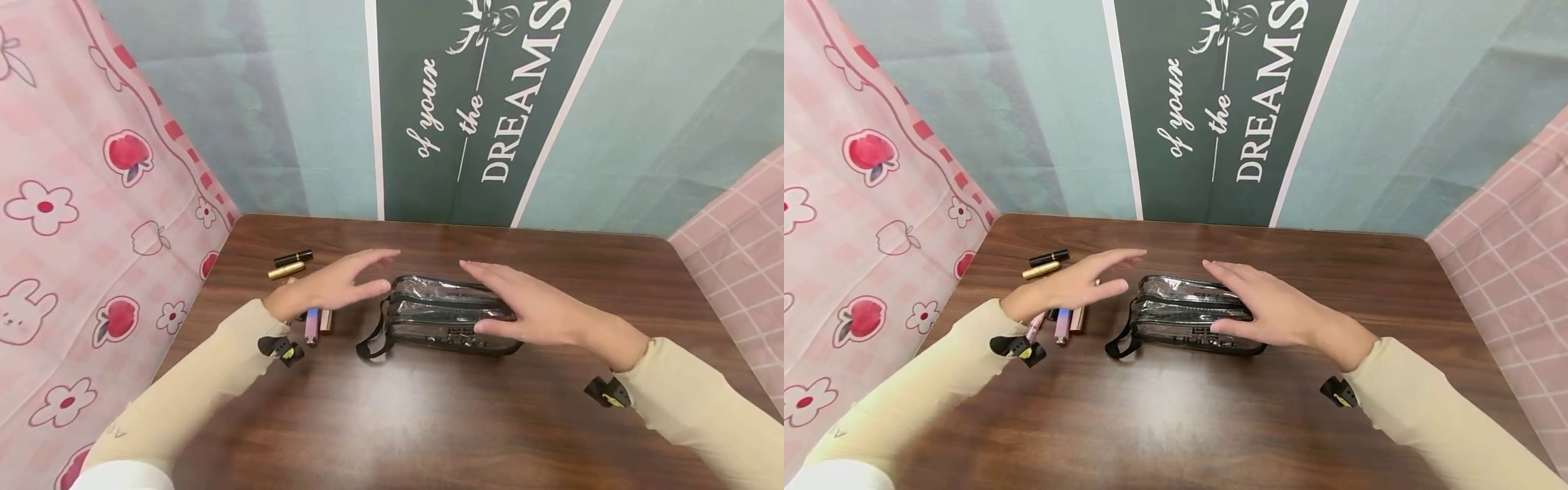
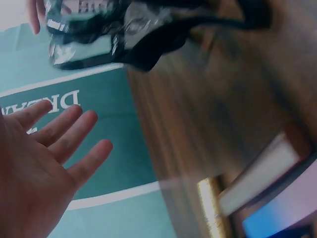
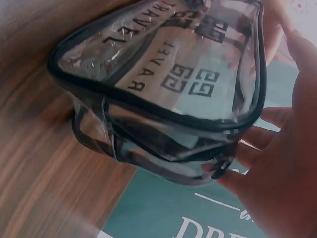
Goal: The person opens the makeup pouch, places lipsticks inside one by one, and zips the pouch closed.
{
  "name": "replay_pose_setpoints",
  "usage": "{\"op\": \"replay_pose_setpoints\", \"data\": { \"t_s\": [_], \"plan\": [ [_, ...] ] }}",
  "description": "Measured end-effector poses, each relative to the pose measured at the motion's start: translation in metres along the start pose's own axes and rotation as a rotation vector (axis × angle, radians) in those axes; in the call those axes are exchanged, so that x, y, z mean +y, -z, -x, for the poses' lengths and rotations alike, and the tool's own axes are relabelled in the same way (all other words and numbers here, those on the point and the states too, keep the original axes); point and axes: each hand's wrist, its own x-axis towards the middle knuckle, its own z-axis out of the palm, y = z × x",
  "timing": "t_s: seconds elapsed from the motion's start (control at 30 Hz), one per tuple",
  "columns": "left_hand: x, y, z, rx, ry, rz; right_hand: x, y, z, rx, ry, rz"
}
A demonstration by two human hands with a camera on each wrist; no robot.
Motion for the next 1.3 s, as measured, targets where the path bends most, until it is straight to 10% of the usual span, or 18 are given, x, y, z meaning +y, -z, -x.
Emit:
{"op": "replay_pose_setpoints", "data": {
  "t_s": [0.57,1.3],
  "plan": [
    [-0.008,-0.049,0.013,-0.056,0.128,0.013,0.009,-0.027,0.002,0.148,0.023,0.069],
    [-0.016,-0.058,0.013,0.012,0.056,0.08,0.012,-0.033,0.004,0.217,0.005,0.036]
  ]
}}
